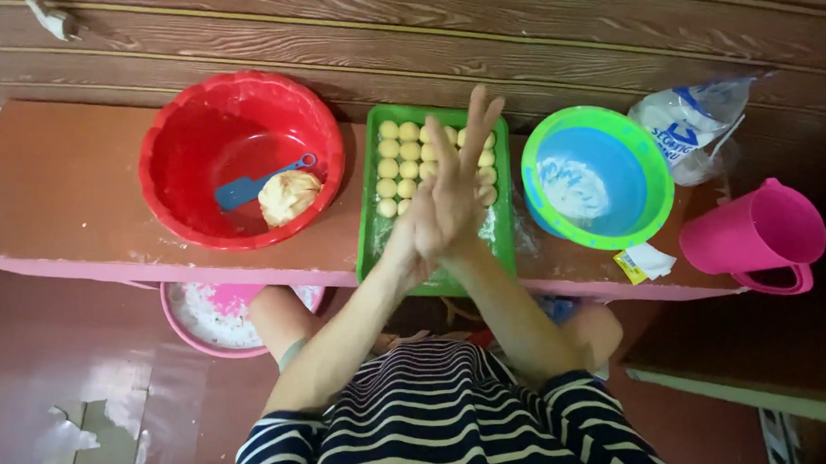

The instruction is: Flattening small pre-portioned dough balls by hand on a low table.

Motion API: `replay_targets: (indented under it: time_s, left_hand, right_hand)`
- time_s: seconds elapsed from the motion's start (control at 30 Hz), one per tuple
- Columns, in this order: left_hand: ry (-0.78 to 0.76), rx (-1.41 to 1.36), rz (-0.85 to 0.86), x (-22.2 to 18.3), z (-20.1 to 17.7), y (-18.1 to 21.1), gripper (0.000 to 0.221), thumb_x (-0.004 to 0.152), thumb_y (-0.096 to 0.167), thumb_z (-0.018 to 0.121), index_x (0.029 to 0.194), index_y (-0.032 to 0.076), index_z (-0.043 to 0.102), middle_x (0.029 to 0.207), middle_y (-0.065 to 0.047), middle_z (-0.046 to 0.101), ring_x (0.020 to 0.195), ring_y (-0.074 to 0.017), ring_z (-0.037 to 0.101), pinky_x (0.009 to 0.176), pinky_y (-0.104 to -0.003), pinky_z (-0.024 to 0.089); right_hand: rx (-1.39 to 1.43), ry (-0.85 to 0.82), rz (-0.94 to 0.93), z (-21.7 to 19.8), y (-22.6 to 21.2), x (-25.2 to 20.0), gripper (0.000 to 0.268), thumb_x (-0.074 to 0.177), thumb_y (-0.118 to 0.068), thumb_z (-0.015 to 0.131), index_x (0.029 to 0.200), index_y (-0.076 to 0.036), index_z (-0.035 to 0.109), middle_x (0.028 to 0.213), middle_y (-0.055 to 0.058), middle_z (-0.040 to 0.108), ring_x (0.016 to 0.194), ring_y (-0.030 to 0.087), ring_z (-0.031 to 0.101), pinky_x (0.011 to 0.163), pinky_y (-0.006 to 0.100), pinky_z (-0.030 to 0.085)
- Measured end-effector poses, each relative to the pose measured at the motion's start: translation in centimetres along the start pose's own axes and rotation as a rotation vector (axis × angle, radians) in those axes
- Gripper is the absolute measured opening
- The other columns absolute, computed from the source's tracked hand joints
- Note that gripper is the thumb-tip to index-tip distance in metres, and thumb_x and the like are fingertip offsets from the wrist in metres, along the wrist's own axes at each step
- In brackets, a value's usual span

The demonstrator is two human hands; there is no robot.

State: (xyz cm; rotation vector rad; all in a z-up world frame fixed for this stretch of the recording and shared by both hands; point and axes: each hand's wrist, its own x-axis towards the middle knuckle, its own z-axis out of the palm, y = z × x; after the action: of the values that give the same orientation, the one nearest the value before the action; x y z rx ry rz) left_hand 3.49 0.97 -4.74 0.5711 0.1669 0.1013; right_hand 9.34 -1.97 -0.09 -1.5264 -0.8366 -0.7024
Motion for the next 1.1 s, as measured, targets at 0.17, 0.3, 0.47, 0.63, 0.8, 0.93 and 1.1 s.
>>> replay_targets:
  time_s: [0.17,0.3,0.47,0.63,0.8,0.93,1.1]
  left_hand:
    - [0.255,0.193,0.093,2.4,-7.3,-0.3,0.019,0.097,0.008,0.065,0.116,0.006,0.068,0.090,-0.008,0.069,0.073,-0.0172,0.071,0.066,-0.036,0.064]
    - [0.493,0.586,0.423,1.4,-13.2,1.4,0.018,0.105,0.017,0.059,0.103,0.004,0.071,0.045,-0.009,0.051,0.035,-0.0141,0.050,0.036,-0.021,0.040]
    - [0.481,0.935,0.416,1.8,-15.8,-1.7,0.010,0.099,0.017,0.068,0.100,0.011,0.075,0.060,-0.004,0.064,0.048,-0.0108,0.059,0.046,-0.023,0.047]
    - [0.471,1.221,0.462,1.1,-14.3,-1.3,0.010,0.098,0.025,0.071,0.097,0.017,0.078,0.067,-0.003,0.071,0.065,-0.0148,0.068,0.065,-0.028,0.052]
    - [0.472,1.117,0.502,1.1,-13.6,-1.2,0.013,0.101,0.021,0.068,0.098,0.011,0.077,0.066,-0.006,0.069,0.064,-0.0133,0.061,0.069,-0.032,0.053]
    - [0.448,1.099,0.492,0.8,-12.8,-0.8,0.016,0.101,0.023,0.068,0.098,0.010,0.077,0.068,-0.007,0.069,0.063,-0.0147,0.062,0.066,-0.035,0.053]
    - [0.439,1.044,0.466,0.3,-12.9,-0.6,0.018,0.101,0.021,0.067,0.097,0.005,0.076,0.064,-0.004,0.067,0.056,-0.0104,0.056,0.058,-0.027,0.050]
  right_hand:
    - [0.002,-0.417,0.281,-6.7,2.2,-2.9,0.040,0.110,-0.028,0.043,0.137,-0.002,0.057,0.143,0.019,0.043,0.138,0.034,0.042,0.116,0.053,0.031]
    - [-0.245,-0.708,0.576,-14.2,6.2,-11.4,0.030,0.106,-0.032,0.047,0.090,-0.012,0.063,0.093,0.009,0.074,0.099,0.026,0.074,0.097,0.045,0.053]
    - [-0.814,-1.382,0.942,-9.4,4.0,-10.8,0.099,0.098,-0.076,0.001,0.154,0.000,0.031,0.165,0.025,0.023,0.158,0.035,0.009,0.123,0.060,-0.007]
    - [-0.256,-1.382,0.911,-7.8,0.0,-6.2,0.076,0.109,-0.054,0.015,0.156,0.004,0.029,0.165,0.031,0.016,0.154,0.048,0.007,0.121,0.065,0.000]
    - [-0.392,-1.520,0.919,-7.8,2.1,-7.8,0.089,0.104,-0.063,0.003,0.151,0.000,0.043,0.163,0.024,0.030,0.157,0.040,0.003,0.124,0.059,-0.004]
    - [-0.131,-1.663,0.819,-5.3,1.4,-6.5,0.086,0.101,-0.065,-0.002,0.161,-0.011,0.029,0.168,0.020,0.021,0.156,0.042,-0.003,0.123,0.060,-0.005]
    - [-0.326,-1.527,1.016,-8.4,0.2,-5.5,0.102,0.099,-0.075,0.003,0.158,0.006,0.024,0.167,0.031,0.005,0.155,0.046,-0.001,0.125,0.058,0.007]
